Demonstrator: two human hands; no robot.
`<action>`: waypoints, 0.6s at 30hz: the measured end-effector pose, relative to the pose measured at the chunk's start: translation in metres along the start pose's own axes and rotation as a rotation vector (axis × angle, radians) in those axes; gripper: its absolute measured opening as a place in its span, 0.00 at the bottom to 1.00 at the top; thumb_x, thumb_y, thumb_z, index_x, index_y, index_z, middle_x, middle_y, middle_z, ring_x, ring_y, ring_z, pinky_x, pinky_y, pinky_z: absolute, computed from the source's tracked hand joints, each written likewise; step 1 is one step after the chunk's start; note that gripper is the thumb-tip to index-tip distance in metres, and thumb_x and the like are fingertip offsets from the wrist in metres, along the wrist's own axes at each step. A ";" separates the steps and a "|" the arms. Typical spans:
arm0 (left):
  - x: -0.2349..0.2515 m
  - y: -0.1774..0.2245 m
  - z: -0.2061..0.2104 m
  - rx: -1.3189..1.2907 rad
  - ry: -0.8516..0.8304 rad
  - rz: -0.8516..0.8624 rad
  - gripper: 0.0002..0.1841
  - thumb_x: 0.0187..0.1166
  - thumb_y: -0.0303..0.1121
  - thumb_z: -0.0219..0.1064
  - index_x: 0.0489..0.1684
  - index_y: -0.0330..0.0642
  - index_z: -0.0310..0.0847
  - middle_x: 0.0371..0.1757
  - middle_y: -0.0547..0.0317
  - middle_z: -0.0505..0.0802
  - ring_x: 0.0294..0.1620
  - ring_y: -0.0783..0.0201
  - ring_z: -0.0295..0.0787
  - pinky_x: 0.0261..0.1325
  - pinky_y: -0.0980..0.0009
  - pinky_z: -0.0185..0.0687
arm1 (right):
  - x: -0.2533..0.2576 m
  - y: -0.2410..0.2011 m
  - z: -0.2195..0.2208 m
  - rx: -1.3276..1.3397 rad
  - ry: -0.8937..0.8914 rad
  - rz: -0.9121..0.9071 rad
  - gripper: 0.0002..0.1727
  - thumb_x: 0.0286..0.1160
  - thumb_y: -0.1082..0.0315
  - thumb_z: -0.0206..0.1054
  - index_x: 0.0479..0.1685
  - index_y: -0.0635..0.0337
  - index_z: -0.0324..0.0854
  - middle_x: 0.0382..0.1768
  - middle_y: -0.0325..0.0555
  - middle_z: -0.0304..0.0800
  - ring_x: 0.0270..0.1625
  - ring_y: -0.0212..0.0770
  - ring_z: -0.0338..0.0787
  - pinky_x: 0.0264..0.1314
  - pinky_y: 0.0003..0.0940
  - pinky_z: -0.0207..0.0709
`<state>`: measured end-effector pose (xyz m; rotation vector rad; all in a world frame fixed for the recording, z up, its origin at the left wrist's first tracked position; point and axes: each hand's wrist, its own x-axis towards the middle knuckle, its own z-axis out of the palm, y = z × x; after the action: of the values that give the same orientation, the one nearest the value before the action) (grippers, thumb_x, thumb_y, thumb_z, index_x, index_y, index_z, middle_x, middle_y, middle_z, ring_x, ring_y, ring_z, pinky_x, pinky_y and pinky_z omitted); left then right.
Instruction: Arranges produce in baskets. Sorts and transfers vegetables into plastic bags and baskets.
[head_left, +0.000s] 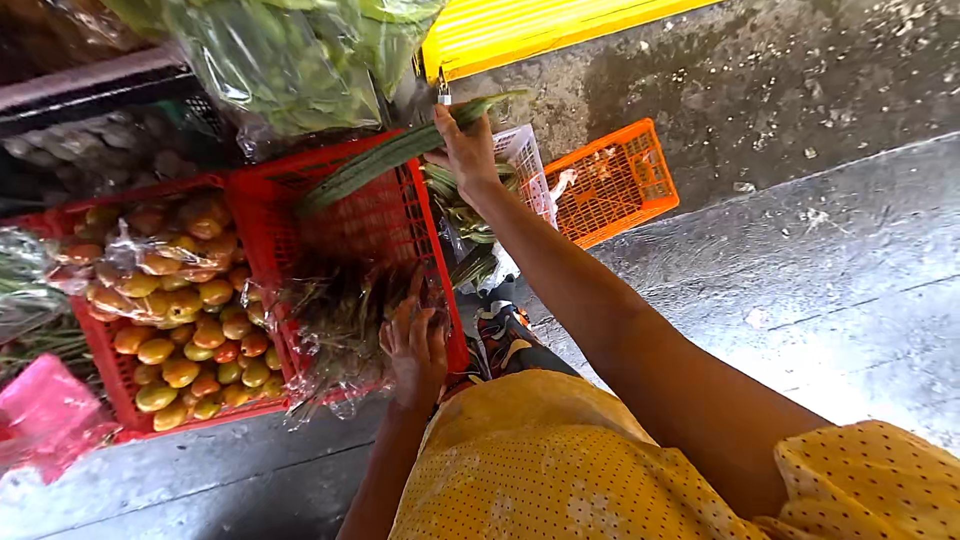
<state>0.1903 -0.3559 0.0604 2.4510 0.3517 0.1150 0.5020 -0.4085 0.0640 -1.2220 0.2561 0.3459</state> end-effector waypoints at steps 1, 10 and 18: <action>0.006 0.005 0.008 0.017 -0.020 0.007 0.19 0.78 0.36 0.68 0.66 0.42 0.84 0.77 0.36 0.80 0.75 0.34 0.77 0.76 0.29 0.62 | 0.005 -0.005 -0.006 -0.048 -0.093 0.062 0.32 0.83 0.69 0.68 0.82 0.61 0.56 0.63 0.63 0.81 0.55 0.55 0.93 0.52 0.52 0.93; 0.033 0.026 0.079 0.383 -0.447 -0.152 0.42 0.75 0.41 0.73 0.94 0.60 0.57 0.96 0.34 0.40 0.96 0.33 0.32 0.84 0.20 0.26 | 0.054 -0.026 -0.065 -1.153 -0.527 0.135 0.30 0.68 0.76 0.72 0.75 0.63 0.77 0.67 0.60 0.85 0.70 0.53 0.84 0.75 0.56 0.75; 0.031 0.024 0.088 0.489 -0.407 -0.131 0.42 0.67 0.34 0.80 0.89 0.55 0.68 0.93 0.28 0.49 0.94 0.30 0.44 0.84 0.21 0.34 | 0.084 0.114 -0.068 -1.359 -0.480 0.214 0.47 0.56 0.68 0.84 0.83 0.66 0.68 0.82 0.72 0.66 0.81 0.72 0.71 0.75 0.71 0.72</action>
<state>0.2402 -0.4180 0.0064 2.8287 0.3893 -0.5818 0.5342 -0.4286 -0.0888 -2.3744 -0.3544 1.0801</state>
